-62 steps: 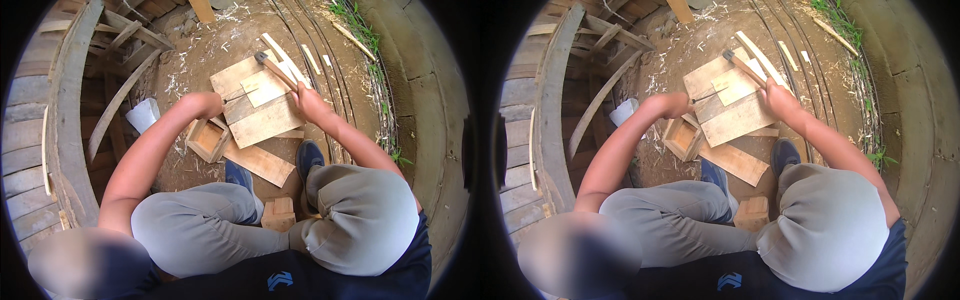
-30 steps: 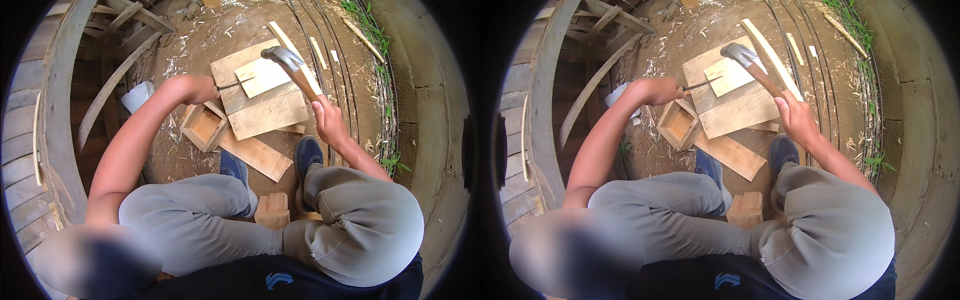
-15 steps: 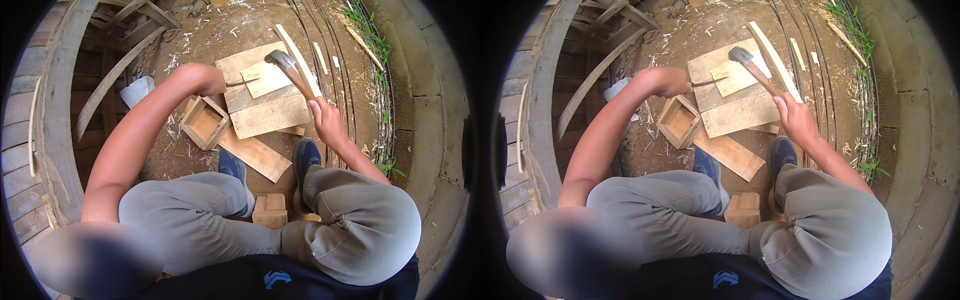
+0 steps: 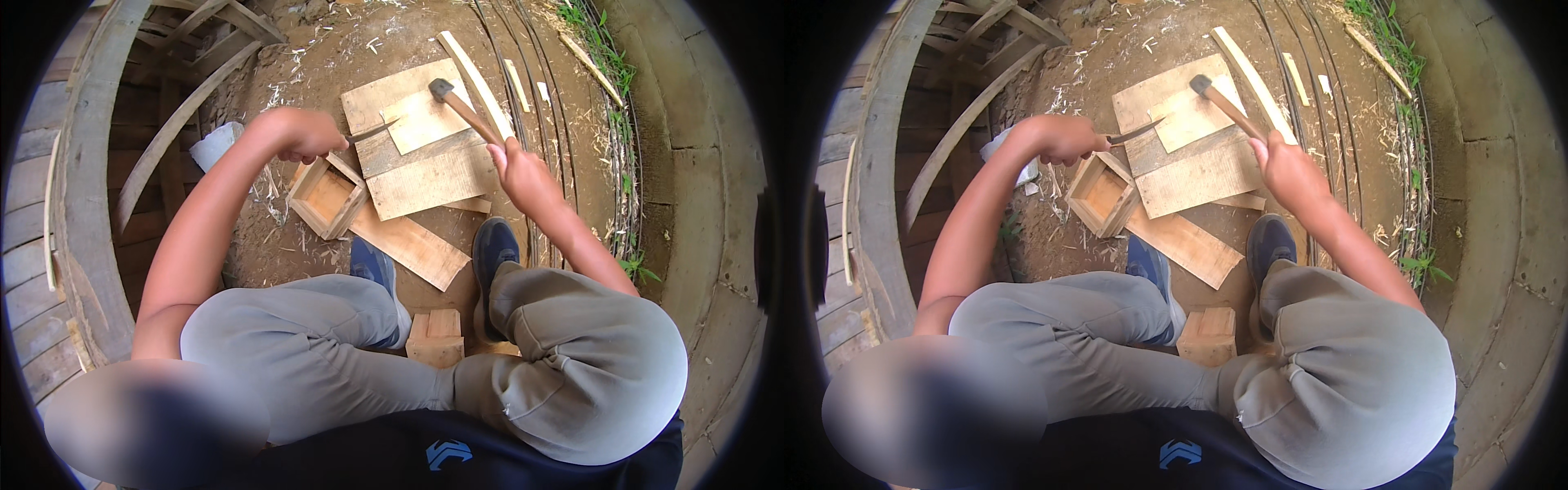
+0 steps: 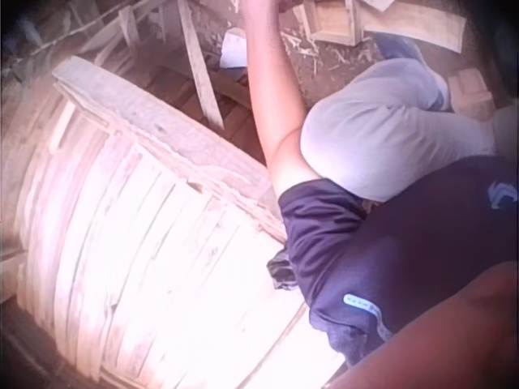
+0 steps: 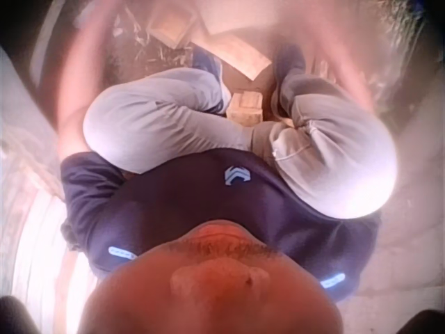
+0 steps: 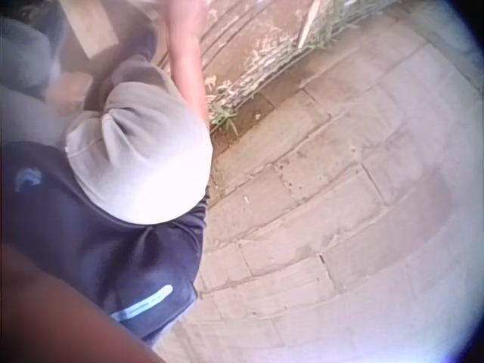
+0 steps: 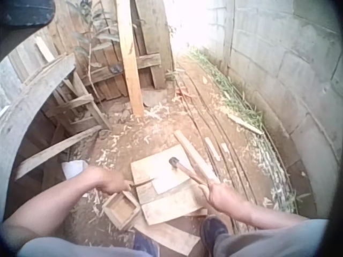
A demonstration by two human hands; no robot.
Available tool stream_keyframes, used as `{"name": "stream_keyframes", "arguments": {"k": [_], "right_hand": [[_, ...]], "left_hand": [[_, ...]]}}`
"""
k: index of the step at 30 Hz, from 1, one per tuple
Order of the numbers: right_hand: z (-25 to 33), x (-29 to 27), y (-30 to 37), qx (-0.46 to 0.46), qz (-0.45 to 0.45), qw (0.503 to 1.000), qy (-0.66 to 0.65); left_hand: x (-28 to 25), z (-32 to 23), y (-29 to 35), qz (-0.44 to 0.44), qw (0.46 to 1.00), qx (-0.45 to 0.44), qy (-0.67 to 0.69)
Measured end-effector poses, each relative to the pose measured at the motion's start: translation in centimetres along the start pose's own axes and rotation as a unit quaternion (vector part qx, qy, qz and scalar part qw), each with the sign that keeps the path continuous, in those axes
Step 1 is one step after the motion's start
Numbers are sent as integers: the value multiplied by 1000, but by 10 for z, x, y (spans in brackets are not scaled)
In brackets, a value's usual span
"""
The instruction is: The person sits on the ground and uses a knife and hammer to carve and shape small pieces of wood. They repeatedly strike the knife with the hammer to split and refine the wood pieces.
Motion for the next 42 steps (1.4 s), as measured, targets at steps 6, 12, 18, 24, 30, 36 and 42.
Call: {"name": "stream_keyframes", "arguments": {"k": [6, 12, 18, 24, 30, 36, 42], "right_hand": [[2, 6, 0, -19, -8, 1000, -2], [-13, 10, -4, 0, 15, 998, -54], [-15, 18, -6, -2, 21, 996, -82], [-20, 20, -6, -5, 15, 997, -76], [-20, 19, -7, -28, -5, 997, -75], [-16, 17, -6, -23, -4, 997, -69], [-13, 14, -5, -19, -2, 997, -68]], "left_hand": [[-43, -64, 31, -122, 984, 46, -120], [-43, -37, 36, -103, 992, 35, -67], [-4, -6, -11, -101, 990, 94, -15], [8, -19, -21, -112, 985, 129, -13], [2, -20, -25, -127, 983, 131, -13], [4, -19, -30, -137, 980, 141, -19], [6, -13, -33, -132, 982, 130, -25]]}}
Point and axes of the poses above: each hand's wrist, its own y-axis away from the middle knuckle, its own x-axis out of the palm, z = x × y, the point moved 10 cm from there along -y, towards the middle knuckle, and after that the axes turned 4 degrees about y, right-handed, at the moved point
